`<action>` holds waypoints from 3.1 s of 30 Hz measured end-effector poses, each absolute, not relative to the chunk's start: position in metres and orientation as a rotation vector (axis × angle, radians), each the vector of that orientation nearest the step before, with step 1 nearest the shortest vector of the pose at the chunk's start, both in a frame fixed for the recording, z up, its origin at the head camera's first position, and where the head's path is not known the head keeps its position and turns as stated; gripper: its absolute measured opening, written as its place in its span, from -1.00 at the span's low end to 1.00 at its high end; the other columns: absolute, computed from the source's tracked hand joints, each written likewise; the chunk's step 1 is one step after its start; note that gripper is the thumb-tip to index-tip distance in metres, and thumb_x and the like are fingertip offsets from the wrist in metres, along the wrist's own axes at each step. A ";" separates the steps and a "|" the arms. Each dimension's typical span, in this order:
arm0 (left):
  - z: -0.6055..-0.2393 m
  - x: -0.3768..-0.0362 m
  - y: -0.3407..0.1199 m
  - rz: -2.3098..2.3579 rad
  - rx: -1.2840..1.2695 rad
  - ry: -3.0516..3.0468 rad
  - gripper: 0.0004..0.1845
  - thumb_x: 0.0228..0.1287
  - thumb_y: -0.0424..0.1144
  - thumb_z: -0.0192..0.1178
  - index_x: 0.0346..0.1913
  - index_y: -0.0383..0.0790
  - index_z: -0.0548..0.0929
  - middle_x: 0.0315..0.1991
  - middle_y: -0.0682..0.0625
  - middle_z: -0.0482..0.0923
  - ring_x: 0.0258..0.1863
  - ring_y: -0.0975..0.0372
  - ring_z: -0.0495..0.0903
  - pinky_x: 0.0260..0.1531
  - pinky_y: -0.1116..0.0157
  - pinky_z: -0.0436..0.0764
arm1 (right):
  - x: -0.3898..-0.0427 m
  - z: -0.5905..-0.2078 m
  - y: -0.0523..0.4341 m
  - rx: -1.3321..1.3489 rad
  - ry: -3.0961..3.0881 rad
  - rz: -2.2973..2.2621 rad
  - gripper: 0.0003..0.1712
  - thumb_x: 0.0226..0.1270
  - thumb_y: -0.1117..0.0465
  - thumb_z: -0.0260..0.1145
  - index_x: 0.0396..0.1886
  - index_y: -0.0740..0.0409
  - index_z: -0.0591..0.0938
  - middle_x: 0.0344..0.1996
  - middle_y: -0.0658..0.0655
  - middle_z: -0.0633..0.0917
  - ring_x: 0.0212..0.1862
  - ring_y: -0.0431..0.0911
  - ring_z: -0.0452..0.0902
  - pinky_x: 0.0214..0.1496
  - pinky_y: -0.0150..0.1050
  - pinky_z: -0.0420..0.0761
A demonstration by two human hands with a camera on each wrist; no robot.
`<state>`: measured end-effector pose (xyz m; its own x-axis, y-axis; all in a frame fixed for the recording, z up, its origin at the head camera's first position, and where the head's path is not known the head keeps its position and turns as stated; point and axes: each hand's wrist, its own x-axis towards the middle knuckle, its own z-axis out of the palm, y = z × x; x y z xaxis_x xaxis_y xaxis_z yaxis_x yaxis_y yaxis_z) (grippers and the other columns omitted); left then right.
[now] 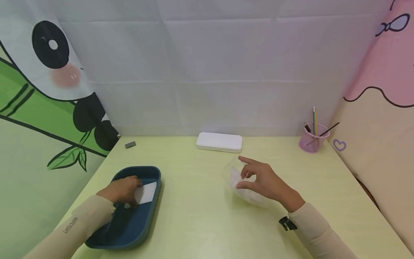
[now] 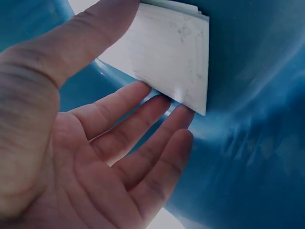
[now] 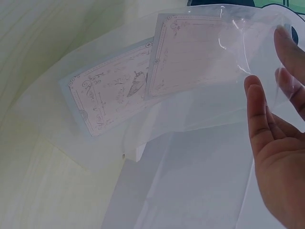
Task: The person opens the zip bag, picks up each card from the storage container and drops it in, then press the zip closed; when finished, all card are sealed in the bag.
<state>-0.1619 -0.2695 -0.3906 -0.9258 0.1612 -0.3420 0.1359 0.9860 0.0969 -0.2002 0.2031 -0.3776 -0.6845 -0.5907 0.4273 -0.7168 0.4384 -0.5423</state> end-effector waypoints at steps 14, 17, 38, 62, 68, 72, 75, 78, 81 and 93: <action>-0.362 -0.159 -0.272 0.212 0.161 2.843 -0.31 -0.28 -0.25 0.66 0.04 -0.33 0.62 -0.20 -0.09 0.56 -0.33 0.08 0.51 -0.36 0.00 0.55 | -0.199 -0.378 0.206 1.151 -2.541 1.074 -0.71 0.02 0.11 0.64 -0.45 -0.23 0.62 0.28 0.18 0.57 -0.02 -0.14 0.64 -0.17 -0.25 0.57; -0.344 -0.159 -0.272 0.293 0.166 2.872 -0.24 -0.25 -0.27 0.65 0.11 -0.44 0.58 -0.14 -0.17 0.54 -0.28 0.04 0.52 -0.31 0.00 0.58 | -0.200 -0.378 0.205 1.155 -2.532 1.063 -0.70 0.00 0.12 0.65 -0.45 -0.23 0.62 0.26 0.16 0.59 0.02 -0.12 0.64 -0.17 -0.22 0.59; -0.306 -0.176 -0.220 0.428 0.263 2.891 -0.18 -0.09 -0.12 0.62 0.25 -0.41 0.54 0.06 -0.21 0.55 -0.12 0.03 0.53 -0.06 0.01 0.59 | -0.197 -0.376 0.203 1.147 -2.567 1.074 -0.72 0.02 0.10 0.63 -0.40 -0.19 0.64 0.29 0.21 0.55 -0.13 -0.23 0.62 -0.13 -0.22 0.59; -0.292 -0.194 -0.102 0.102 0.719 2.927 -0.36 -0.11 -0.11 0.60 0.07 -0.26 0.63 -0.10 -0.02 0.50 -0.32 0.20 0.53 -0.25 0.21 0.60 | -0.197 -0.377 0.200 1.164 -2.584 1.116 -0.74 0.06 0.07 0.62 -0.39 -0.16 0.64 0.30 0.24 0.54 -0.11 -0.19 0.63 -0.18 -0.25 0.56; -0.287 -0.195 -0.079 0.057 0.784 2.897 -0.45 -0.09 -0.09 0.58 -0.02 -0.22 0.64 -0.14 0.00 0.47 -0.40 0.21 0.51 -0.29 0.25 0.59 | -0.197 -0.377 0.200 1.157 -2.611 1.104 -0.73 0.06 0.08 0.62 -0.38 -0.14 0.63 0.31 0.24 0.53 -0.05 -0.15 0.63 -0.11 -0.20 0.58; -0.286 -0.193 -0.067 0.044 0.807 2.888 -0.49 -0.09 -0.09 0.57 -0.08 -0.20 0.63 -0.17 0.02 0.46 -0.44 0.23 0.51 -0.33 0.26 0.58 | -0.195 -0.375 0.201 1.145 -2.625 1.099 -0.72 0.05 0.08 0.62 -0.39 -0.14 0.63 0.32 0.22 0.52 -0.06 -0.16 0.63 -0.11 -0.21 0.58; -0.286 -0.191 -0.059 0.030 0.822 2.897 -0.51 -0.11 -0.08 0.58 -0.11 -0.18 0.64 -0.19 0.04 0.47 -0.45 0.23 0.51 -0.36 0.27 0.58 | -0.195 -0.374 0.200 1.150 -2.631 1.101 -0.73 0.06 0.07 0.62 -0.38 -0.13 0.63 0.31 0.21 0.53 -0.09 -0.17 0.64 -0.09 -0.18 0.60; -0.287 -0.190 -0.052 0.020 0.827 2.897 -0.54 -0.14 -0.09 0.58 -0.17 -0.16 0.65 -0.22 0.05 0.47 -0.48 0.23 0.50 -0.41 0.27 0.57 | -0.195 -0.373 0.199 1.159 -2.627 1.118 -0.73 0.07 0.08 0.62 -0.39 -0.13 0.63 0.30 0.21 0.54 -0.12 -0.20 0.65 -0.11 -0.17 0.62; -0.289 -0.190 -0.045 0.001 0.821 2.892 -0.59 -0.16 -0.09 0.59 -0.23 -0.14 0.66 -0.26 0.06 0.46 -0.51 0.23 0.49 -0.45 0.29 0.55 | -0.195 -0.373 0.197 1.177 -2.612 1.154 -0.73 0.06 0.10 0.62 -0.39 -0.11 0.63 0.30 0.24 0.54 -0.17 -0.23 0.66 -0.15 -0.20 0.63; -0.301 -0.191 -0.037 0.044 0.836 2.895 -0.64 -0.11 -0.17 0.59 -0.25 -0.15 0.67 -0.31 0.02 0.42 -0.50 0.25 0.47 -0.49 0.35 0.50 | -0.195 -0.374 0.194 1.198 -2.612 1.194 -0.72 0.06 0.12 0.62 -0.42 -0.13 0.61 0.22 0.24 0.60 -0.20 -0.23 0.63 -0.22 -0.25 0.62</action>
